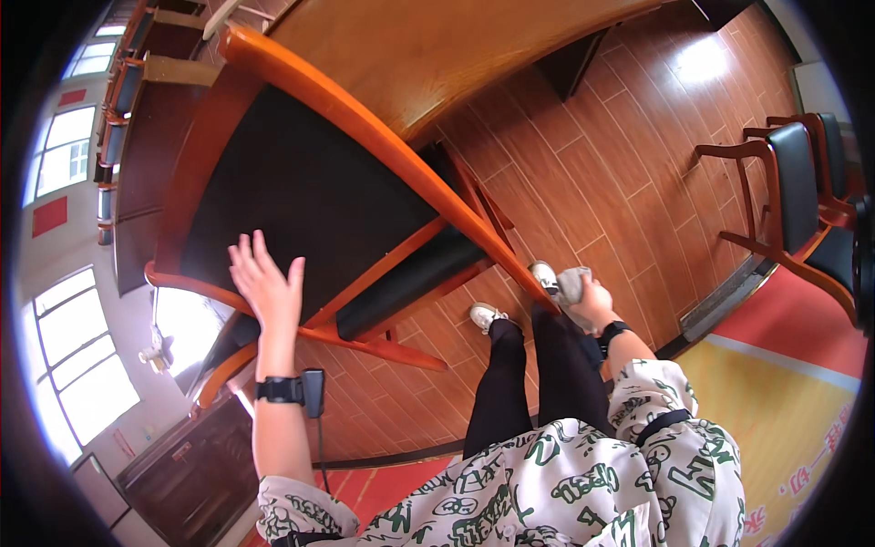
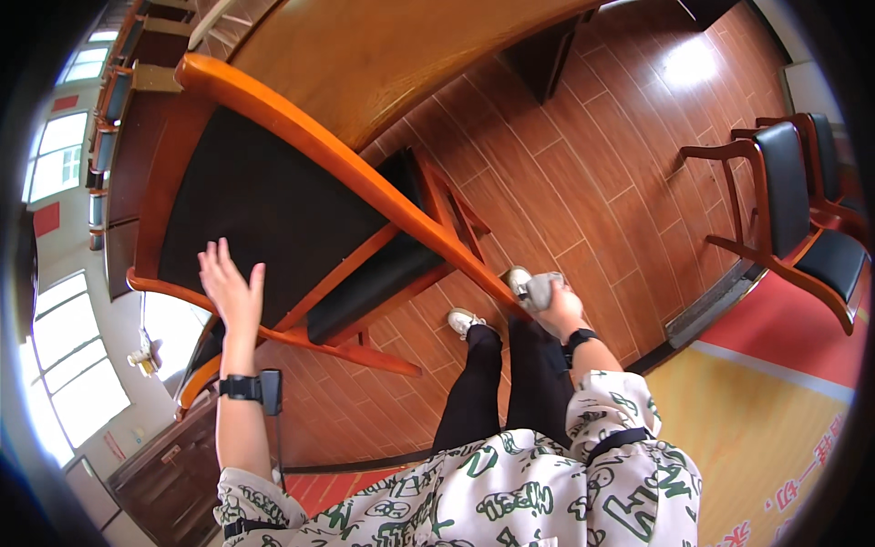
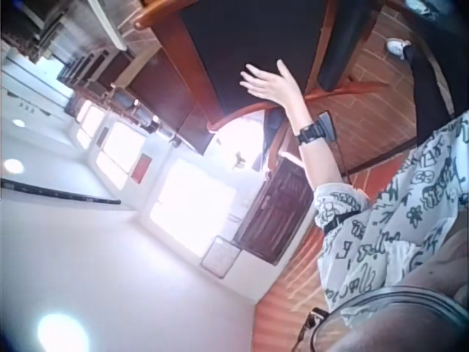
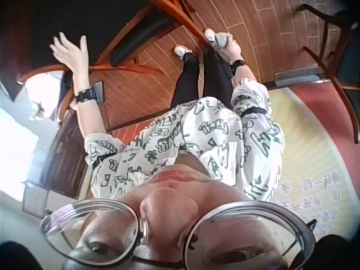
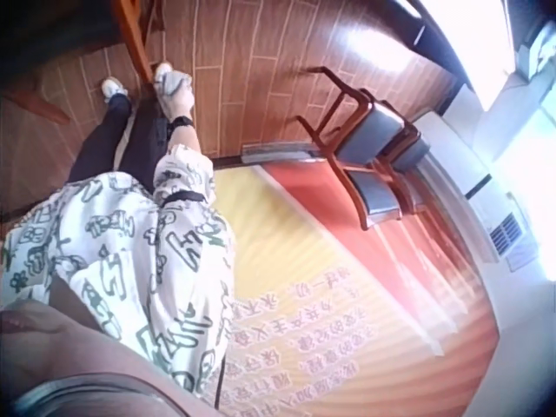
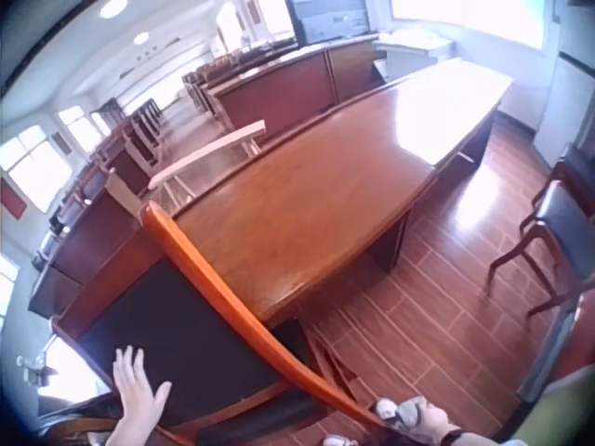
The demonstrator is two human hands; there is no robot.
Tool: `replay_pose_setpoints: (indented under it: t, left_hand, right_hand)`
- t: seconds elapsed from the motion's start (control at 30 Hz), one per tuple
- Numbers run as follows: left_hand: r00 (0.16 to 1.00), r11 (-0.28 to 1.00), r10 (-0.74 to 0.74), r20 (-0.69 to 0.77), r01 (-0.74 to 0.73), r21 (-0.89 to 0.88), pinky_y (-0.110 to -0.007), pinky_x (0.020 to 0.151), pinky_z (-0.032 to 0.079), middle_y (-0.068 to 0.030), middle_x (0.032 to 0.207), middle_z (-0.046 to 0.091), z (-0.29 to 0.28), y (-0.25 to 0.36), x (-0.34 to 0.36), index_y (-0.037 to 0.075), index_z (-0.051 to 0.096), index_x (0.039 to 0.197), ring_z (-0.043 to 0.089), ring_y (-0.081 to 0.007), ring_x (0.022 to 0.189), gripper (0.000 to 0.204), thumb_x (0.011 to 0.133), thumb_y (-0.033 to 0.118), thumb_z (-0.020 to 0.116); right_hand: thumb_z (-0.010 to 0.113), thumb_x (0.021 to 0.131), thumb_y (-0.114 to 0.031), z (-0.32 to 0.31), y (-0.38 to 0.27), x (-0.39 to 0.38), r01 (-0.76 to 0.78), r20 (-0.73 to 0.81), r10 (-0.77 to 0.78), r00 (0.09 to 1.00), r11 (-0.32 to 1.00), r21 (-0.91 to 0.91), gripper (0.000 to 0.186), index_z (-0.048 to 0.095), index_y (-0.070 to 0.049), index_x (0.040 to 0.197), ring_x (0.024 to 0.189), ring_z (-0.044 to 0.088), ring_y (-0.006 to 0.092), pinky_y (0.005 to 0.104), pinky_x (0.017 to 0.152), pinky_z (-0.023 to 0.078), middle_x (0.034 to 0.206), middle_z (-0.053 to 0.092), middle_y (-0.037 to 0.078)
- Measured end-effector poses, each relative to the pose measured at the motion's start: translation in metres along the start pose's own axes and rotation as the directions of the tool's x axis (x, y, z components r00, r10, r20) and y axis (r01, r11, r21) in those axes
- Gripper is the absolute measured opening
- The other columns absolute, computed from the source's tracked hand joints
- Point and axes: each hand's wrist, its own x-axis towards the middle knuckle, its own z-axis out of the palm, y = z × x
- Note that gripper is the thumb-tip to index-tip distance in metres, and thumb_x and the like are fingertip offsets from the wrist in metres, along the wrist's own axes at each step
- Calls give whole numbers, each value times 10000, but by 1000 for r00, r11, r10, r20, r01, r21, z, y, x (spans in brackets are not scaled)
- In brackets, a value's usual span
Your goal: The person is wiping down wooden chairs and tables in a large room using a cloth.
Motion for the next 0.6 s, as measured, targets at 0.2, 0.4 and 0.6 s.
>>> replay_pose_setpoints:
  t: [0.2, 0.4, 0.6]
  left_hand:
    - [943, 991, 137, -304, -130, 43, -468, 1079, 235, -171, 1424, 333, -86, -65, 107, 61, 316, 1391, 262, -379, 1338, 611, 913, 390, 505]
    - [999, 982, -5, 34, 12, -188, -415, 831, 437, -214, 1053, 582, -82, -64, 168, 7, 469, 1094, 565, -380, 979, 430, 960, 411, 403]
    - [999, 976, 34, -23, -38, -216, -412, 852, 427, -217, 1053, 578, -73, -65, 165, -2, 453, 1097, 555, -378, 992, 426, 962, 399, 401]
  right_hand:
    - [795, 524, -324, -13, 69, -5, 170, 4, -185, 983, 914, 369, 934, 406, -45, 1326, 1109, 548, 329, 383, 945, 439, 1163, 579, 214]
    - [781, 549, -258, -34, 23, -20, 383, -248, -304, 920, 833, 399, 864, 426, -98, 1320, 1069, 557, 344, 398, 906, 454, 1148, 568, 189]
    - [792, 588, -216, -156, -175, -58, 877, -725, -603, 334, 480, 5, 745, 501, -174, 1273, 900, 600, 305, 379, 730, 512, 1076, 561, 134]
